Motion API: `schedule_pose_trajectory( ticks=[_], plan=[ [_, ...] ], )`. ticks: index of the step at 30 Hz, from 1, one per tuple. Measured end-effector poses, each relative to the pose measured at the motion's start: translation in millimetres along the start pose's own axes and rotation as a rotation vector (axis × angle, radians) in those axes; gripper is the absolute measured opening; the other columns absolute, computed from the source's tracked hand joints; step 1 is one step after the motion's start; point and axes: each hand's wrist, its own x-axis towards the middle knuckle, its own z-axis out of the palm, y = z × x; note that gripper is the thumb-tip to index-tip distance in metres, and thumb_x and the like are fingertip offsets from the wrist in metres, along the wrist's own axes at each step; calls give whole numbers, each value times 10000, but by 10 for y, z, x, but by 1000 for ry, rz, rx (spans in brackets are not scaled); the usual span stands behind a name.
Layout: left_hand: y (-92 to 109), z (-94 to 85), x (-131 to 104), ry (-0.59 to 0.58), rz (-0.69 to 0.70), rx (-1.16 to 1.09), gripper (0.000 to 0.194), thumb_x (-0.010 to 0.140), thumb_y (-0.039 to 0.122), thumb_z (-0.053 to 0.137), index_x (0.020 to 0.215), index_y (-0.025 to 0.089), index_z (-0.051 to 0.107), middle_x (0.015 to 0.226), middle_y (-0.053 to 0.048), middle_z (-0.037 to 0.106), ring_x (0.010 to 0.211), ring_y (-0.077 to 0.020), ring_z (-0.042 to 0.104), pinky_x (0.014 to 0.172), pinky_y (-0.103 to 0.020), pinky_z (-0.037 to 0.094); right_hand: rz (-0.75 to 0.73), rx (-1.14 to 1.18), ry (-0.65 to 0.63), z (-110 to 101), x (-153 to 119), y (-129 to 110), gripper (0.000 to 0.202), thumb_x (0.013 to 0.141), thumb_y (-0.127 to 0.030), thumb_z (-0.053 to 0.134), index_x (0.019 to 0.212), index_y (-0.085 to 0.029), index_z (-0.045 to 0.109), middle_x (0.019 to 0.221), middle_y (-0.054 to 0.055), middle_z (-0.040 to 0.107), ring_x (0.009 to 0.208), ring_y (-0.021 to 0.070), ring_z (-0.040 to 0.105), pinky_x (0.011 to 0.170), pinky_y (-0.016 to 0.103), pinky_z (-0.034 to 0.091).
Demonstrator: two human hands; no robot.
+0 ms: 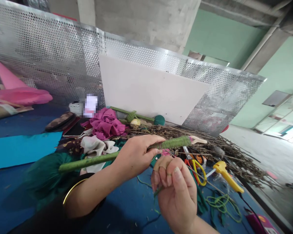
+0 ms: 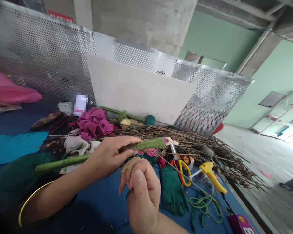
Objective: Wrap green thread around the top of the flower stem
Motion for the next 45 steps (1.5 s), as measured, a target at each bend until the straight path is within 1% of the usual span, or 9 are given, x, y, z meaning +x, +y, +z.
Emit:
schedule_pose_trajectory(
  ticks=[5, 9, 15, 19, 25, 30, 34, 39, 45],
  plan=[
    [-34, -31, -4, 23, -8, -5, 321, 838, 197, 544, 1128, 229, 677, 1166, 1, 707, 1069, -206, 644, 956, -293, 472, 28, 75, 65, 17, 41, -70, 296, 942, -274, 450, 661, -208, 514, 610, -15, 404, 552, 129, 398, 437, 212, 366],
    [-19, -81, -8, 31, -40, -72, 251, 850, 200, 563, 1071, 207, 680, 1104, -6, 725, 1034, -200, 650, 884, -262, 485, 191, 224, 173, -10, 159, -118, 329, 923, -298, 471, 611, -201, 438, 581, -50, 290, 497, 105, 287, 389, 177, 335],
    [57, -127, -12, -34, -65, -160, 145, 844, 215, 574, 955, 210, 668, 898, 27, 734, 829, -173, 652, 705, -248, 463, 384, 405, 270, -228, 375, -135, 358, 830, -255, 577, 588, -211, 317, 563, -93, 165, 442, 78, 121, 314, 132, 252],
    [73, -101, -3, -104, -114, -260, 161, 804, 172, 585, 950, 196, 648, 907, 9, 733, 813, -167, 657, 714, -252, 469, 489, 437, 219, -376, 492, -62, 361, 818, -199, 572, 588, -213, 294, 531, -110, 160, 416, 60, 72, 292, 111, 198],
    [29, 23, -3, -260, -154, -475, 110, 776, 139, 586, 874, 184, 561, 873, -7, 735, 815, -162, 659, 742, -263, 480, 764, 516, 45, -560, 680, -13, 377, 862, -216, 540, 610, -223, 260, 516, -119, 210, 381, 41, 68, 269, 113, 124],
    [-5, 109, -2, -299, -185, -324, 95, 752, 163, 617, 818, 182, 551, 697, 46, 638, 644, -123, 541, 611, -234, 411, 881, 486, -5, -684, 768, -14, 363, 857, -211, 529, 601, -221, 272, 507, -121, 219, 362, 35, 86, 261, 121, 167],
    [-23, 148, 1, -332, -189, -295, 96, 765, 192, 621, 832, 179, 554, 688, 49, 605, 632, -120, 500, 599, -233, 387, 891, 475, -37, -719, 785, 5, 401, 838, -224, 571, 584, -211, 261, 517, -117, 241, 373, 23, 121, 318, 105, 262],
    [4, 160, 5, -346, -201, -293, 89, 748, 181, 629, 808, 172, 564, 696, 41, 586, 650, -127, 511, 622, -237, 400, 861, 432, -106, -732, 800, -21, 380, 847, -227, 591, 573, -185, 330, 517, -111, 274, 373, 11, 137, 332, 92, 241],
    [25, 122, -5, -355, -215, -315, 130, 774, 219, 638, 877, 179, 572, 725, 35, 624, 656, -131, 529, 622, -237, 404, 769, 301, -191, -805, 808, -128, 309, 796, -262, 711, 615, -147, 488, 553, -78, 394, 436, 9, 341, 435, 81, 348]
  ],
)
